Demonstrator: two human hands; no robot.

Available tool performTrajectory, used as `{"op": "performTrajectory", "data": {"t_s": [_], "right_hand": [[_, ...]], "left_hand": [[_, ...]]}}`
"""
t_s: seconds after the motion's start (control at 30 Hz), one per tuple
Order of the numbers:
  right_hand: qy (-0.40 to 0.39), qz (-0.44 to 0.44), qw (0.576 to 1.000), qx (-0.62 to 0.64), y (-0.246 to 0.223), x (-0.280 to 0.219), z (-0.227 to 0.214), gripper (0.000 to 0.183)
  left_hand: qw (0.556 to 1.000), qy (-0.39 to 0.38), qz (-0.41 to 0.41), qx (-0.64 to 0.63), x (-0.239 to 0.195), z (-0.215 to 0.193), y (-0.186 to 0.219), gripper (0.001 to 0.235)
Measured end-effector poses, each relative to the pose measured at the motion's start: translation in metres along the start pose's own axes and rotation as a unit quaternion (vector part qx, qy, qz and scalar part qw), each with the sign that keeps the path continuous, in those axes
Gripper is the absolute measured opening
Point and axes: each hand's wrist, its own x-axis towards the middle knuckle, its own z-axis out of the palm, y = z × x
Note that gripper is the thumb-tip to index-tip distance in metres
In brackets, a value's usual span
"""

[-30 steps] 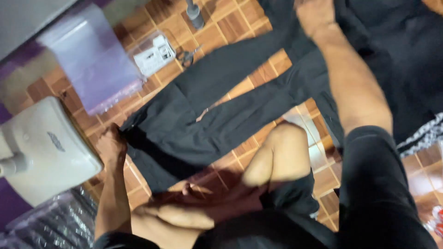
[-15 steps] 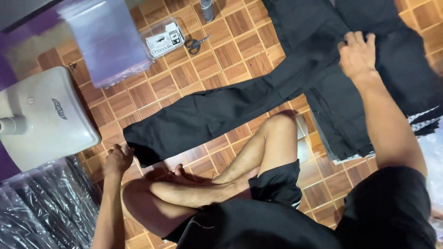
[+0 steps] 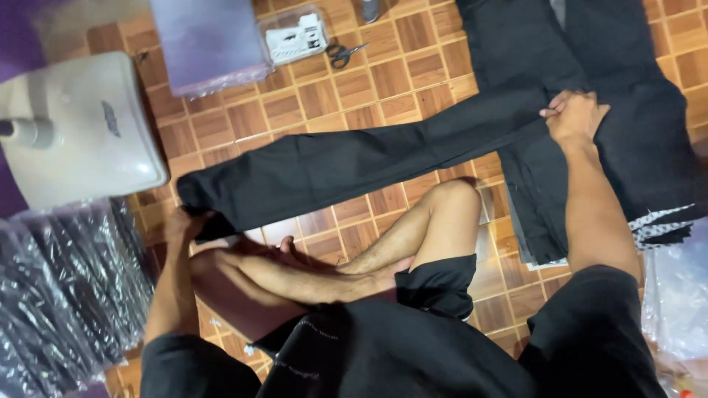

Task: The person sits on the floor and uses scissors to trim a small section of a black garment. They then use a lint roller to remove lint from the garment, rolling it repeatedly over the fabric surface.

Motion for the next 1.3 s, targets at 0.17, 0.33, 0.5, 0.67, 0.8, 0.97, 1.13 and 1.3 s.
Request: {"op": "performTrajectory", "data": {"t_s": [0.17, 0.33, 0.5, 0.67, 0.8, 0.97, 1.13, 1.3], "right_hand": [[-0.203, -0.022, 0.969, 0.135, -0.072, -0.034, -0.009, 0.010], [-0.214, 0.001, 0.966, 0.143, -0.124, -0.048, -0.029, 0.027], [-0.266, 0.075, 0.939, 0.206, -0.133, -0.026, 0.007, 0.046], [-0.188, 0.119, 0.944, 0.246, -0.114, -0.030, 0.026, 0.021], [-0.146, 0.113, 0.917, 0.353, -0.104, -0.036, -0.021, 0.023], [-0.110, 0.104, 0.895, 0.420, -0.098, -0.044, -0.034, 0.022], [-0.114, 0.115, 0.912, 0.377, -0.095, -0.051, -0.011, 0.021], [-0.115, 0.128, 0.926, 0.337, -0.106, -0.060, -0.014, 0.018]], "left_hand": [[0.968, 0.043, -0.183, 0.166, -0.024, -0.027, -0.034, 0.052], [0.977, 0.010, -0.010, 0.212, -0.033, -0.048, 0.049, 0.037], [0.925, 0.086, 0.327, 0.174, -0.037, -0.050, 0.155, 0.049], [0.920, -0.041, 0.368, 0.129, -0.022, -0.040, 0.215, 0.072], [0.923, -0.072, 0.340, 0.163, -0.041, -0.071, 0.250, 0.056], [0.889, -0.035, 0.353, 0.291, 0.022, -0.039, 0.223, 0.057], [0.855, 0.046, 0.388, 0.341, 0.039, -0.046, 0.208, 0.059], [0.804, 0.111, 0.441, 0.383, 0.070, -0.043, 0.199, 0.049]]}}
